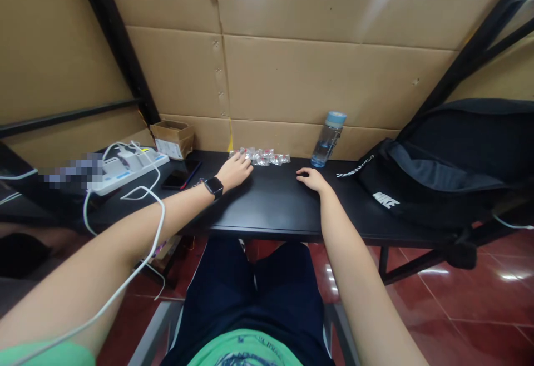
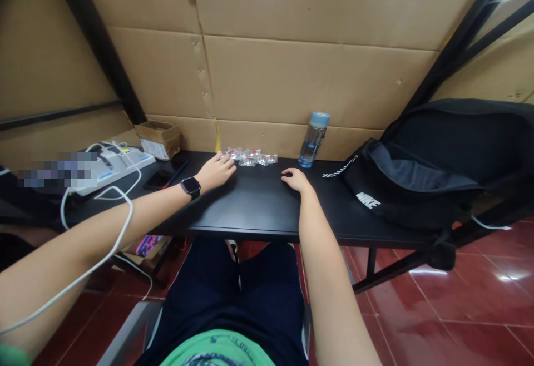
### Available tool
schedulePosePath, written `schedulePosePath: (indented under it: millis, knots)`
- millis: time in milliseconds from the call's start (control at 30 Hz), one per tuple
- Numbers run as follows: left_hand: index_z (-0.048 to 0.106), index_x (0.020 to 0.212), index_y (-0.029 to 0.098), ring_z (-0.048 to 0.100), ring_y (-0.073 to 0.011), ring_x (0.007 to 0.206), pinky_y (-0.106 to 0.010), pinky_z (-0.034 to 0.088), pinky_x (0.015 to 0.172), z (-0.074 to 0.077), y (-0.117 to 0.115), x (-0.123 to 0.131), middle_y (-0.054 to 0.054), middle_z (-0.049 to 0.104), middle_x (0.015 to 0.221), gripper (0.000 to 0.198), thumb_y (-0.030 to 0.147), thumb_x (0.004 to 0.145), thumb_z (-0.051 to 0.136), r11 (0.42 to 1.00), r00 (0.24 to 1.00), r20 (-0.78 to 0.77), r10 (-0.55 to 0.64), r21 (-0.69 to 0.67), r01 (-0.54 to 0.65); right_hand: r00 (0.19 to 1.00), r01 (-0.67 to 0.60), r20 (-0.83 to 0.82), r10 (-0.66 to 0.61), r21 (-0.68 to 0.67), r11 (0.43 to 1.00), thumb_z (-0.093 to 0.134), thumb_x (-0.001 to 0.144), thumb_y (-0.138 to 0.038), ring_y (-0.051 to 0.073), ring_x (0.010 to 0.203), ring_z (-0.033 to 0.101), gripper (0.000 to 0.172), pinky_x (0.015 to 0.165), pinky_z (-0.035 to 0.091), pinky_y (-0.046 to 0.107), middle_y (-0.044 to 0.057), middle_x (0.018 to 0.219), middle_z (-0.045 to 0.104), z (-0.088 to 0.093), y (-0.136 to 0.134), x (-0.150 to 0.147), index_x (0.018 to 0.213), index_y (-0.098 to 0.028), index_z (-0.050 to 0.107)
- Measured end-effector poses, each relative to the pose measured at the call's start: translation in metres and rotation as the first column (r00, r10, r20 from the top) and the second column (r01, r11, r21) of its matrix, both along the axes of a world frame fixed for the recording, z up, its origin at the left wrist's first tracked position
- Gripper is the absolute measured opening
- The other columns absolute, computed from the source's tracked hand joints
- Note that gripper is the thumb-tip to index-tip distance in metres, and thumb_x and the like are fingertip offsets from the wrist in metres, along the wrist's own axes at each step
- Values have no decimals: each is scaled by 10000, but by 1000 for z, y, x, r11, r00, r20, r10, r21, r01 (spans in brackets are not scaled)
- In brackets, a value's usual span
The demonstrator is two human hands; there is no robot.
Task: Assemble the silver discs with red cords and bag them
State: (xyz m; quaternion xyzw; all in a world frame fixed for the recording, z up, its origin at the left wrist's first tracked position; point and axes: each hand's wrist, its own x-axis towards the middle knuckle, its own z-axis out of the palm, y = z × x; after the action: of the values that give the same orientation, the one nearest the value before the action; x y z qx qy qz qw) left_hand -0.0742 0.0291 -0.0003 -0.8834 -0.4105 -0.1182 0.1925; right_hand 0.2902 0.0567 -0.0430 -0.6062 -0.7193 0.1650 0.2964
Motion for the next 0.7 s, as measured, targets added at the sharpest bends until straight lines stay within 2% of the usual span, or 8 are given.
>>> schedulePosePath:
  millis: [33,100,167,233,333,433,533,700]
  knots:
    - [711,1072,132,504,-312,1297,-465,347,1069,4,-6,5,-193,657,1188,287,162,961,448,988,991,-77,-113,97,120,1000,-1,-3,1,0,1000,709,808,-273,244,1208,632,271,1117,418,390,74,1238,716,0,0,0,1070,-226,762]
    - [715,996,121,551,-306,1227,-453,387,1022,11,-17,15,-187,677,1091,254,116,945,466,928,953,-202,-227,251,274,1000,0,-6,0,1,1000,710,807,-272,237,1197,639,267,1112,422,380,64,1230,720,0,-1,0,1066,-233,762]
    - [712,963,109,557,-307,1219,-446,396,1016,15,-25,21,-187,677,1073,238,99,940,475,885,935,-266,-234,339,318,1000,1,-6,-1,4,1000,708,806,-270,235,1189,643,264,1108,425,377,63,1227,721,0,-1,0,1062,-231,763]
    - [709,960,93,548,-314,1239,-449,383,1044,16,-29,25,-195,669,1096,241,103,948,469,872,929,-296,-223,365,325,1000,-2,-5,2,7,1000,704,805,-263,235,1174,652,257,1099,432,377,64,1216,726,1,-2,0,1052,-227,764]
    - [713,989,96,525,-323,1281,-458,368,1076,13,-30,29,-196,659,1142,253,116,947,465,899,930,-268,-250,291,326,1000,-10,-1,10,12,1000,690,808,-253,239,1164,658,244,1088,440,379,63,1200,733,3,-3,0,1038,-221,766]
    - [720,1060,137,461,-332,1356,-486,332,1114,7,-27,30,-189,641,1220,289,123,928,463,948,952,-133,-277,126,293,1000,-14,8,14,14,1000,689,808,-254,247,1177,652,243,1088,438,379,67,1205,728,4,-4,-1,1036,-211,763]
    - [714,1127,164,402,-348,1403,-521,281,1148,3,-22,29,-188,615,1286,335,140,917,455,973,973,-11,-231,0,231,1000,-19,19,19,10,1000,688,812,-256,248,1183,646,246,1084,441,375,64,1218,721,5,-5,-1,1044,-216,759]
    - [707,1142,154,420,-369,1362,-534,270,1139,-4,-4,20,-211,606,1264,341,178,906,463,992,991,56,-120,-32,122,999,-18,34,18,4,1000,691,812,-258,247,1200,630,251,1100,426,377,66,1247,701,7,-3,1,1050,-220,758]
